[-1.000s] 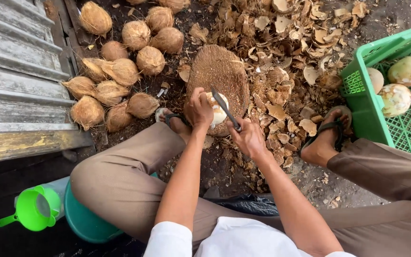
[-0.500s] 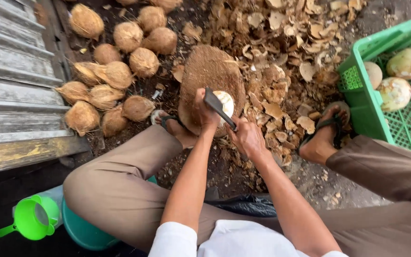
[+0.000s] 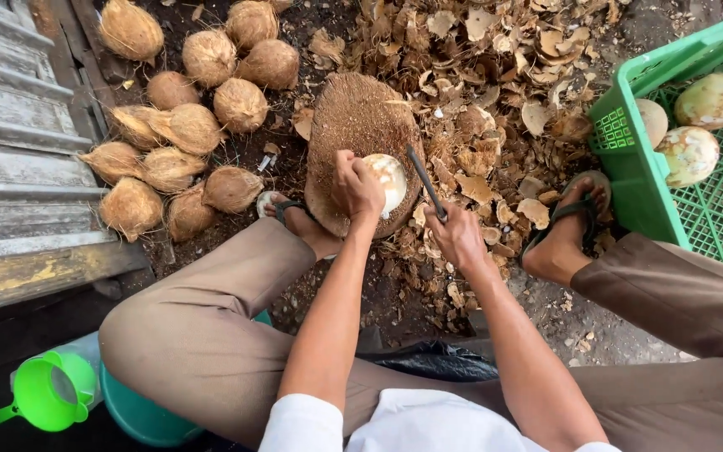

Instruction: Peeling the outer husk of a coconut using a knife while seated on the ground.

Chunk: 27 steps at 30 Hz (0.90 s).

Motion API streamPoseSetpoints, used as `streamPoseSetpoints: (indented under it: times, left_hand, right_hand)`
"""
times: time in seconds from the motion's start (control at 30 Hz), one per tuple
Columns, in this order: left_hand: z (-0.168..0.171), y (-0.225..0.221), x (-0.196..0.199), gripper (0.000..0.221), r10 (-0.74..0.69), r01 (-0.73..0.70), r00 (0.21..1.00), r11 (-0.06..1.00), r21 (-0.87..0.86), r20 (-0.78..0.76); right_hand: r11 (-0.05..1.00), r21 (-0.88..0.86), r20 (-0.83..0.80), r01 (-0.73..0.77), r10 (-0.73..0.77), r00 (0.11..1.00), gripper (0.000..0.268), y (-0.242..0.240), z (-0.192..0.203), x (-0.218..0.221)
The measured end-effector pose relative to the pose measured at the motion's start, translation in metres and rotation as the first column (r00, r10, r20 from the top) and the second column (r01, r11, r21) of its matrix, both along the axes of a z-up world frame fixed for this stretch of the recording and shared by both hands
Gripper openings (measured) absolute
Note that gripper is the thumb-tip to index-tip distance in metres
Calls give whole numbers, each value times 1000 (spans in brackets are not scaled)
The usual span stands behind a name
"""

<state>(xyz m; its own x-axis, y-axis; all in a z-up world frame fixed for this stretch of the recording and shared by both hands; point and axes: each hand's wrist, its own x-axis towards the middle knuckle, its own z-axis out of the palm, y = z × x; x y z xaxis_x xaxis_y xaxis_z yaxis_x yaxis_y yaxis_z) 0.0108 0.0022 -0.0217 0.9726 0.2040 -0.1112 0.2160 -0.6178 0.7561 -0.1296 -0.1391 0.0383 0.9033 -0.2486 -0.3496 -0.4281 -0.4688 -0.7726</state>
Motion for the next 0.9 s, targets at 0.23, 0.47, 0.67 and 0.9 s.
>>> streamPoseSetpoints:
  times: [0.23,0.47,0.67,0.9]
  left_hand:
    - [1,-13,13,15,59,-58,998,998,7,-32]
    - [-15,-27,6,11,84,-87,996,994,-72,-39]
    - [18,-34,1,11,55,-56,998,991,-119,-8]
    - [10,-28,4,11,61,-58,998,994,-98,31]
  right_hand:
    - [998,-53,25,-31,32,999,44,12,23,11]
    - [998,42,45,56,-57,997,44,11,28,3]
    - [994,70,20,81,-83,996,44,4,34,12]
    - [995,99,-63,-17,24,998,50,8,41,9]
